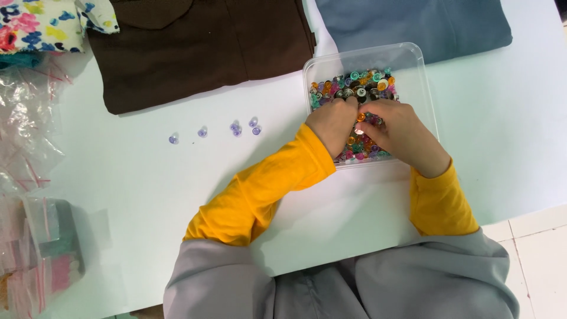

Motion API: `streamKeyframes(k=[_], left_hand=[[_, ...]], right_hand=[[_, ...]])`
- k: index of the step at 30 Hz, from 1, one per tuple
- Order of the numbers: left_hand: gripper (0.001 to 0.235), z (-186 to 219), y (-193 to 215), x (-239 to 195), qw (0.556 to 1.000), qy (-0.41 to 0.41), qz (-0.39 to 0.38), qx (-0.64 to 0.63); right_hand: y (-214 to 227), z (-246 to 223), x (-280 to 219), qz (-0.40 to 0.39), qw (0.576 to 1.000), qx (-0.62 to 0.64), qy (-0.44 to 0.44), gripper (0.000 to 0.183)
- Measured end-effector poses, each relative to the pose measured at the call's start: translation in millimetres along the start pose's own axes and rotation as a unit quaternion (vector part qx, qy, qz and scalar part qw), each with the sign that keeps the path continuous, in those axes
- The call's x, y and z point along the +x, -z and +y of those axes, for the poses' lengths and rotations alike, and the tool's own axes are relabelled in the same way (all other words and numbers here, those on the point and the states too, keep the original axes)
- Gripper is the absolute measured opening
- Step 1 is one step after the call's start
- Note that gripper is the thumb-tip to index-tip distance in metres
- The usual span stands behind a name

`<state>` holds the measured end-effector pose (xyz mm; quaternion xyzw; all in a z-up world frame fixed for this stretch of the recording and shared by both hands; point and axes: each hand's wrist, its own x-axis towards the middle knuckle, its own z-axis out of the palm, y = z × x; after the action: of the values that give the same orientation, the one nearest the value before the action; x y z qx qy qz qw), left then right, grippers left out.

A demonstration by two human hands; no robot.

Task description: Sorting and placing small colorful beads into plastic resealable bags

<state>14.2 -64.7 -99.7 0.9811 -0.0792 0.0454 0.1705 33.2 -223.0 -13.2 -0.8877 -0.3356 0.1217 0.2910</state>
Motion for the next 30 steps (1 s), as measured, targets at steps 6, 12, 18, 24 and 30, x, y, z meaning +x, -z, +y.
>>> streamKeyframes(k=[6, 12, 18, 24, 30], left_hand=[[0.019, -26, 20, 17, 0.972, -0.091, -0.045, -0.213], [0.062, -26, 82, 14, 0.926, -0.114, -0.057, -0.355], [0.038, -23, 66, 17, 0.903, -0.073, -0.038, -0.421], [0.026, -16, 68, 14, 0.913, -0.082, 0.052, -0.396], [0.032, -14, 81, 0, 0.909, -0.238, 0.065, -0.337]], right_hand=[[7, 0, -5, 0.065, 0.995, 0.071, -0.011, 0.022], [18, -20, -6, 0.074, 0.954, 0.284, -0.056, 0.025], [37, -48, -4, 0.009, 0.933, 0.31, -0.181, 0.032], [38, -60, -3, 0.023, 0.926, 0.33, -0.181, 0.037], [30, -41, -6, 0.002, 0.936, 0.326, -0.134, 0.005]])
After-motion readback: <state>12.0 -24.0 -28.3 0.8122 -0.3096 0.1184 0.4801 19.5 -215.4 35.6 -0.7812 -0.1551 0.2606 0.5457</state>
